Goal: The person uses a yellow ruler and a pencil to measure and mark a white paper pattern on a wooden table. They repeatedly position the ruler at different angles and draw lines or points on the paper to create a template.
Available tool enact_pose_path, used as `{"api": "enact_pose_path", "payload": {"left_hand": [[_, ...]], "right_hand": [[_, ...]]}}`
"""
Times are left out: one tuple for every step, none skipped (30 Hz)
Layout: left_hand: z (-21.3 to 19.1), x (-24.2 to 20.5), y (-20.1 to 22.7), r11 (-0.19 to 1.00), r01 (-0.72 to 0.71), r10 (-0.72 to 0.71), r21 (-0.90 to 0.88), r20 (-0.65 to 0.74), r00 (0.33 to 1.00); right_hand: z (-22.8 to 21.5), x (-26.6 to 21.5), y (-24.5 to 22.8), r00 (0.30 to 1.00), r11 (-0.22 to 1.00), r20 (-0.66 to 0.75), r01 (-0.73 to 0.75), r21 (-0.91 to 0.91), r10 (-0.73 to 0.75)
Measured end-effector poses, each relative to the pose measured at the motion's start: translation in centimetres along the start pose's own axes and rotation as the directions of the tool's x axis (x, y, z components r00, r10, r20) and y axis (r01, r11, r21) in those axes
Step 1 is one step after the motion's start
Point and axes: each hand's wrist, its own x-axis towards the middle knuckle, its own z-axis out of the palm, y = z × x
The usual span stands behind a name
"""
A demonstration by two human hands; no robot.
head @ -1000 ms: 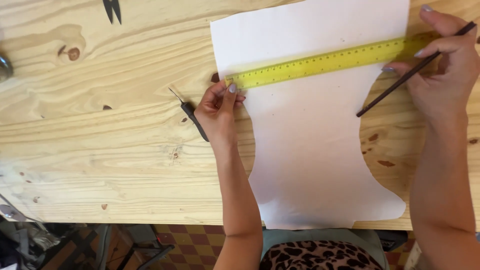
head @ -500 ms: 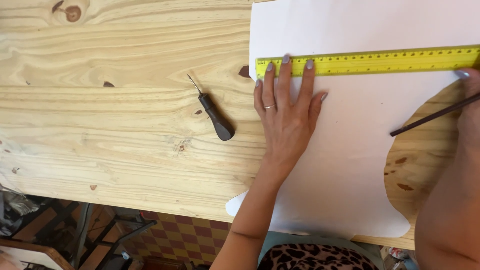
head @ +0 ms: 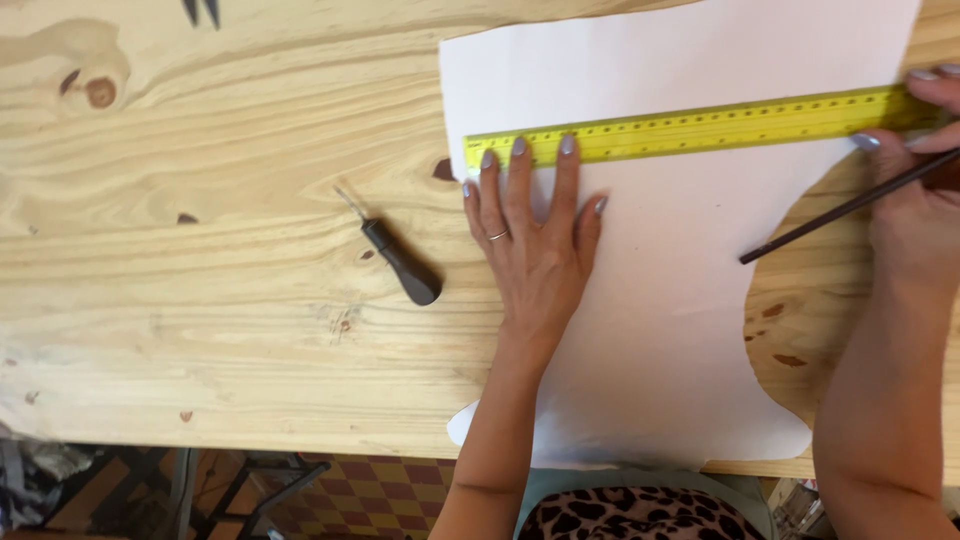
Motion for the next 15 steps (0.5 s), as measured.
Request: {"api": "enact_pose_path", "payload": {"left_hand": [[0.1,-0.1,-0.1,1.0,0.002,-0.002,-0.009,-0.008,1.0],[0.1,0.0,0.0,1.0,-0.005,0.005,-0.017,-0.007,1.0],[0.1,-0.1,-0.1,1.0,-0.013,0.013,-0.02,-0.01,1.0],[0.1,-0.1,-0.2,1.0,-0.021,0.02,-0.022,-0.013,1.0],[0.2,-0.1,-0.2,0.999,-0.023,0.023,-0.025,-0.012,1.0],[0.2,-0.1,-0.2,0.999,-0.024,0.024,-0.024,-0.011,1.0],[0.2,-0.1,-0.3,1.0,-0.023,0.023,-0.021,-0.011,1.0],[0.2,-0.2,-0.3,0.999,-0.025,0.025,-0.021,-0.009,1.0],[0.3,-0.2,-0.3,0.999,-0.026,0.026,-0.019,-0.017,1.0],[0.3,-0.2,-0.3,0.999,-0.028,0.027,-0.018,-0.025,0.999],[0.3,-0.2,-0.3,0.999,-0.028,0.028,-0.017,-0.024,0.999],[0.3,-0.2,-0.3,1.0,-0.028,0.027,-0.015,-0.018,0.999],[0.3,-0.2,-0.3,1.0,-0.027,0.027,-0.013,-0.011,1.0],[0.3,-0.2,-0.3,1.0,-0.027,0.026,-0.011,-0.01,1.0],[0.3,-0.2,-0.3,1.0,-0.024,0.024,-0.005,-0.01,1.0]], "right_hand": [[0.2,0.5,-0.6,0.999,0.999,-0.007,0.042,0.032,-0.042],[0.2,0.9,-1.2,0.999,0.999,-0.013,0.039,0.023,-0.038],[0.2,1.3,-1.7,0.996,0.996,-0.021,0.092,0.014,-0.092],[0.3,1.7,-2.2,0.989,0.989,-0.027,0.146,0.004,-0.145],[0.2,1.7,-2.5,0.989,0.99,-0.029,0.143,0.001,-0.143],[0.2,1.7,-2.7,0.991,0.992,-0.024,0.128,0.001,-0.128],[0.2,1.7,-3.0,0.993,0.994,-0.017,0.114,0.004,-0.114],[0.1,1.6,-2.7,0.994,0.994,-0.018,0.111,0.004,-0.111],[0.1,1.5,-2.5,0.993,0.993,-0.018,0.117,0.0,-0.117],[0.0,1.4,-2.3,0.992,0.992,-0.018,0.123,-0.004,-0.123],[0.0,1.4,-2.2,0.992,0.993,-0.018,0.122,-0.003,-0.122],[0.0,1.4,-2.2,0.993,0.993,-0.014,0.121,-0.002,-0.121],[0.0,1.4,-2.2,0.993,0.993,-0.01,0.12,0.0,-0.12],[0.0,1.3,-2.2,0.993,0.993,-0.01,0.119,0.001,-0.119],[0.1,1.3,-2.1,0.993,0.993,-0.014,0.115,-0.003,-0.116]]}}
